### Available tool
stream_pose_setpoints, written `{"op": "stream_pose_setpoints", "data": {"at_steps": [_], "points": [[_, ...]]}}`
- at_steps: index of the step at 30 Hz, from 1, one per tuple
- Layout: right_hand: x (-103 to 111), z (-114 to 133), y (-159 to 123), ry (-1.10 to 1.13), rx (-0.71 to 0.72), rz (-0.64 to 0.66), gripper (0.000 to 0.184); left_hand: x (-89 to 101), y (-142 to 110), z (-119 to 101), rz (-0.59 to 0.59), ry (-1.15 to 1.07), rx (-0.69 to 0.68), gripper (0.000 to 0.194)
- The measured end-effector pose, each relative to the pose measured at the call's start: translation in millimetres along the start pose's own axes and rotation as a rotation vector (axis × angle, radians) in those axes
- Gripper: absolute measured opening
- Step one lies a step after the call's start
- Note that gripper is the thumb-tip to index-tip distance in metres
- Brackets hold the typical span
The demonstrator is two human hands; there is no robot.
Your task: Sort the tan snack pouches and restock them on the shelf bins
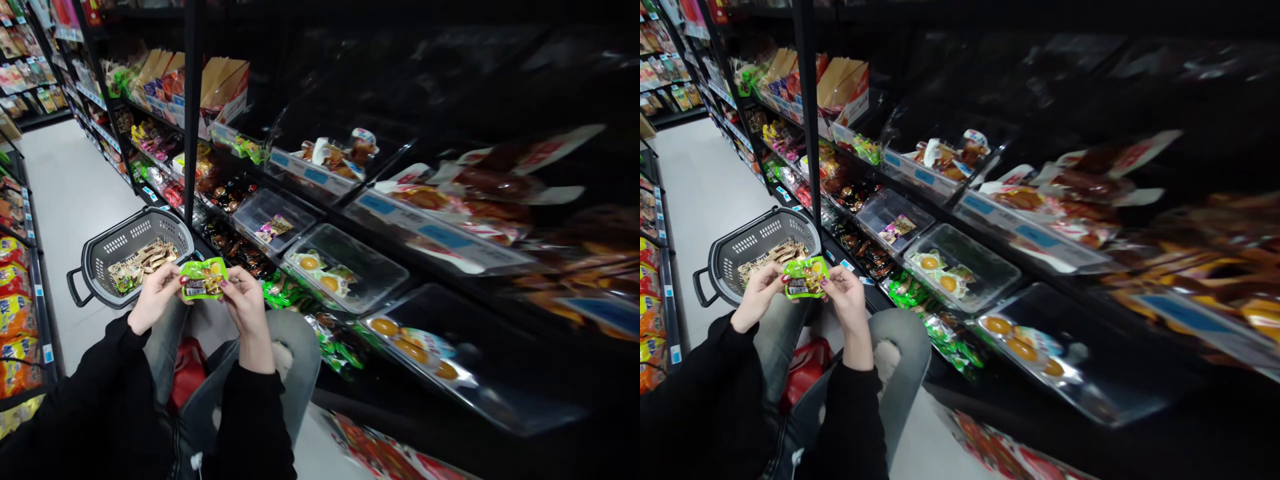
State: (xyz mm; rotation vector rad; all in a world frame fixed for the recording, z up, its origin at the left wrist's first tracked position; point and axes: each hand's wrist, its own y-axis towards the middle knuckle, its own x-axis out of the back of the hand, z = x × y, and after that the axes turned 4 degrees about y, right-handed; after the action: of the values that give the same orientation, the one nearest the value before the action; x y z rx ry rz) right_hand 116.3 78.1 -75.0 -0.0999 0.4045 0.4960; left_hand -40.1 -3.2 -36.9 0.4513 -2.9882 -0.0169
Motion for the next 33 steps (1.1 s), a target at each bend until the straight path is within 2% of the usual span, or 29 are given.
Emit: {"op": "stream_pose_setpoints", "data": {"at_steps": [3, 5, 10, 12, 14, 16, 18, 20, 23, 26, 29, 31, 33], "points": [[-1, 2, 0, -0.019, -0.009, 0.017, 0.033, 8.4, 3, 1, -0.010, 0.126, -0.056, 0.031], [-2, 6, 0, -0.049, -0.021, 0.065, 0.031, 15.0, 5, -2, 0.023, 0.189, -0.104, 0.028], [-5, 19, -1, -0.189, -0.058, 0.241, 0.019, 22.5, 7, -19, 0.317, 0.554, -0.212, 0.013], [-8, 20, -1, -0.260, -0.054, 0.252, 0.016, 21.0, 5, -23, 0.427, 0.589, -0.127, 0.015], [-12, 17, -1, -0.272, -0.057, 0.232, 0.015, 18.5, 3, -23, 0.543, 0.514, 0.049, 0.019], [-15, 12, 1, -0.242, -0.067, 0.204, 0.015, 15.2, 0, -19, 0.604, 0.433, 0.197, 0.024], [-14, 4, 4, -0.201, -0.052, 0.111, 0.021, 10.3, -2, -13, 0.553, 0.314, 0.261, 0.030], [-6, -7, 10, -0.159, -0.014, -0.057, 0.030, 3.4, -6, -8, 0.362, 0.087, 0.255, 0.034], [13, -27, 20, -0.117, -0.017, -0.284, 0.038, -8.4, -11, -8, 0.024, -0.255, 0.150, 0.038], [31, -46, 28, -0.121, -0.085, -0.405, 0.038, -14.9, -16, -15, -0.162, -0.342, 0.012, 0.032], [41, -59, 32, -0.125, -0.142, -0.452, 0.040, -13.8, -17, -28, -0.193, -0.467, -0.046, 0.025], [42, -64, 33, -0.132, -0.168, -0.447, 0.041, -11.2, -19, -38, -0.107, -0.687, 0.031, 0.021], [42, -67, 33, -0.150, -0.188, -0.433, 0.043, -9.3, -23, -46, -0.038, -0.957, 0.170, 0.020]]}}
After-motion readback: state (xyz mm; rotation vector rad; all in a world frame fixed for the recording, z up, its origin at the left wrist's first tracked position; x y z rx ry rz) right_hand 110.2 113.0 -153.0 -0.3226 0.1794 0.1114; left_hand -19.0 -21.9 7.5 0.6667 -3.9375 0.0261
